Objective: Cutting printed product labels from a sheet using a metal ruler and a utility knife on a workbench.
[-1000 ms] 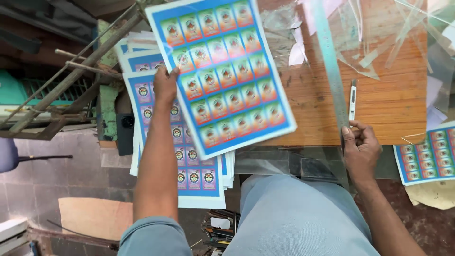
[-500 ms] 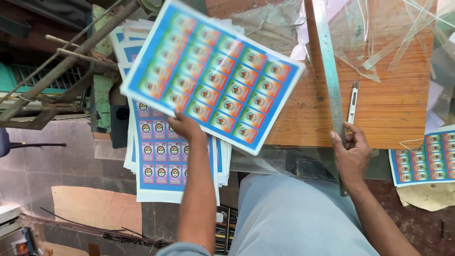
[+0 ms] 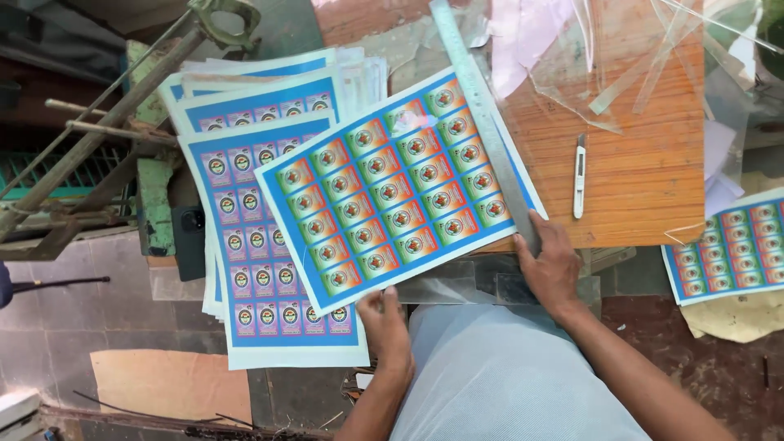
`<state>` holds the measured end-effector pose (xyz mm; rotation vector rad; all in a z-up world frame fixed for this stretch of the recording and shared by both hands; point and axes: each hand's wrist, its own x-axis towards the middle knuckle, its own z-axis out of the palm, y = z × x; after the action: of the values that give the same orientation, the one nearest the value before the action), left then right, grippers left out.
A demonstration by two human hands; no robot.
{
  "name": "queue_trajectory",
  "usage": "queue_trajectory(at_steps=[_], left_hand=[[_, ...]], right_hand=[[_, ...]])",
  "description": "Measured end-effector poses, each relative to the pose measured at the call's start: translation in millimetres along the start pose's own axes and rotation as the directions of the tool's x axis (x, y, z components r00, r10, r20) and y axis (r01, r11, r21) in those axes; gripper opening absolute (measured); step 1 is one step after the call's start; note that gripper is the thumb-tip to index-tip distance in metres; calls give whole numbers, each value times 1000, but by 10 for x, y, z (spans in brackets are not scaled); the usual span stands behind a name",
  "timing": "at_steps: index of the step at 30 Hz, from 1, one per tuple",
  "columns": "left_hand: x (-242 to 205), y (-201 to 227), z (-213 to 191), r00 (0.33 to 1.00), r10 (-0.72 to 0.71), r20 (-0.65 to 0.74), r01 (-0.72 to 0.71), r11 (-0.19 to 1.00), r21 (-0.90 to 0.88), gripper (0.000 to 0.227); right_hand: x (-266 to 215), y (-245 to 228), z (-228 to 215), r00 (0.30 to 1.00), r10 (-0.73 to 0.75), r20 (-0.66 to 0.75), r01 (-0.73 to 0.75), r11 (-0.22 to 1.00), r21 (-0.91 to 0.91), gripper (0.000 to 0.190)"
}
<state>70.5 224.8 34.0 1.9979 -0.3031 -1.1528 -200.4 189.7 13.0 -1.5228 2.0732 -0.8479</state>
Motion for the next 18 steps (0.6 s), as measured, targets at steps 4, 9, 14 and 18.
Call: queue_trajectory(at_steps=[4, 9, 14, 18], left_hand=[[85, 684, 741, 642, 659, 391, -766, 563, 311, 41], [688, 748, 1846, 274, 688, 672, -945, 63, 320, 74], [952, 592, 1904, 203, 555, 806, -905, -208, 372, 93], [938, 490, 1610, 207, 475, 855, -863, -323, 388, 93]], right_hand=[[-3, -135, -64, 995, 54, 89, -43, 991, -126, 51], [-47, -46, -84, 990, 101, 94, -75, 967, -241, 50], [-24, 26, -117, 1000, -14, 22, 20, 956, -293, 50], [-205, 10, -148, 996, -74, 49, 86, 947, -310, 50]])
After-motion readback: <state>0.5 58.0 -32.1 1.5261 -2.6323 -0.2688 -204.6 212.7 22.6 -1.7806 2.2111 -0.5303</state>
